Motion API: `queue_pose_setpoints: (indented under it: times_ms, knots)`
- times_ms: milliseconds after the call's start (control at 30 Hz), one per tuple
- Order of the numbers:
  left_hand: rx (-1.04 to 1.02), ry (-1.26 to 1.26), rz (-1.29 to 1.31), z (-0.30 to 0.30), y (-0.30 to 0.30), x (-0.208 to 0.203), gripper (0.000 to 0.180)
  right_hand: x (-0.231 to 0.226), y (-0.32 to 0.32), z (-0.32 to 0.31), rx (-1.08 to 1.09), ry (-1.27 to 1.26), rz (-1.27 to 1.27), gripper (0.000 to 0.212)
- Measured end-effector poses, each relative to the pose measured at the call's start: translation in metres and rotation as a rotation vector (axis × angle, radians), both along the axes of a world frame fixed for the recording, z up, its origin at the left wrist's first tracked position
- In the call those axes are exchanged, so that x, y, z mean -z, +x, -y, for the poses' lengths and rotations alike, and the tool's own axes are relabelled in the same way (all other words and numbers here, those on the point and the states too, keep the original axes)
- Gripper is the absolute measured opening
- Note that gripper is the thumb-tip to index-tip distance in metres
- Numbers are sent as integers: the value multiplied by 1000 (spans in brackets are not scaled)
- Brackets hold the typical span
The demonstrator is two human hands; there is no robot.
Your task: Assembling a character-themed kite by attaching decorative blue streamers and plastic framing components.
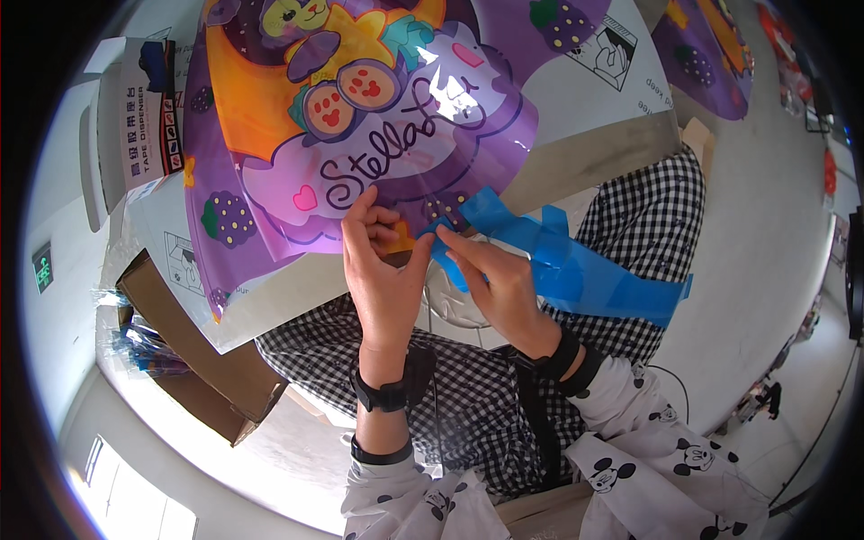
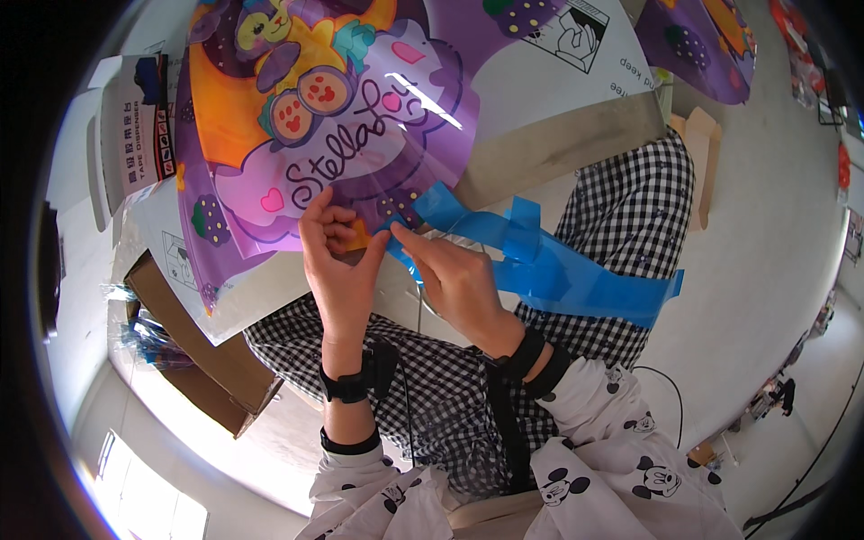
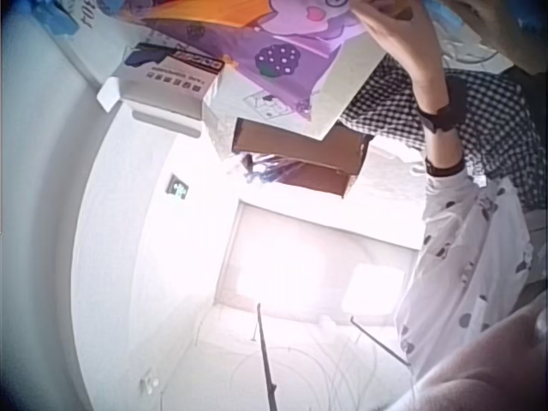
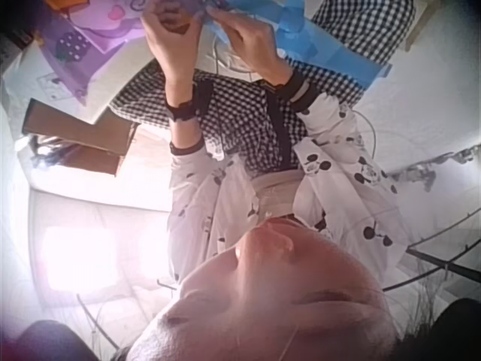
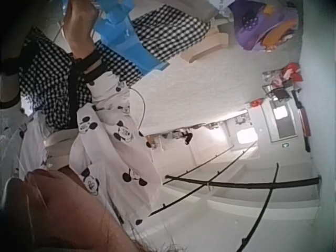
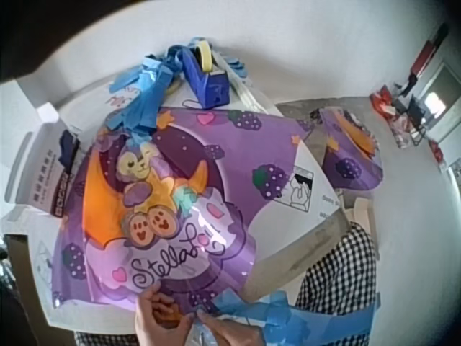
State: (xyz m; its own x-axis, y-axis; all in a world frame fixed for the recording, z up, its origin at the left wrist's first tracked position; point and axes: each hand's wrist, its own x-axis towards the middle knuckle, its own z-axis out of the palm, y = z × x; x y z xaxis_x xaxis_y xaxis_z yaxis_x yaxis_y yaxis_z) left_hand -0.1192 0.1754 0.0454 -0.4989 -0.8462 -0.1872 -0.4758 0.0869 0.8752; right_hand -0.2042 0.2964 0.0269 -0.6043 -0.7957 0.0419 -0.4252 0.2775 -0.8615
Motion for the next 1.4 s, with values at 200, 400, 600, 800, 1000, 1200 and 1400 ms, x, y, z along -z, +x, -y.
queue_pose_setpoints:
  times_ms: [200,400,600,800,1000,1200,1400]
  knots:
    - [2,-9,13,0,-1,-1,69,2,0,1,23,-16,24,35]
    - [1,-13,16,0,-1,0,69,2,0,2,25,-12,-9,32]
    - [0,-9,20,0,-1,0,70,-1,0,4,26,44,-41,26]
    - [27,-18,52,2,-3,-5,72,-1,-1,5,59,12,-64,24]
    - [-41,119,-91,9,-1,-11,56,-8,-3,6,38,64,-100,25]
    - [-92,204,-220,19,-7,-29,44,-9,-5,2,48,96,-92,27]
    - [110,75,72,23,-14,-5,50,-8,-4,0,8,141,-24,30]
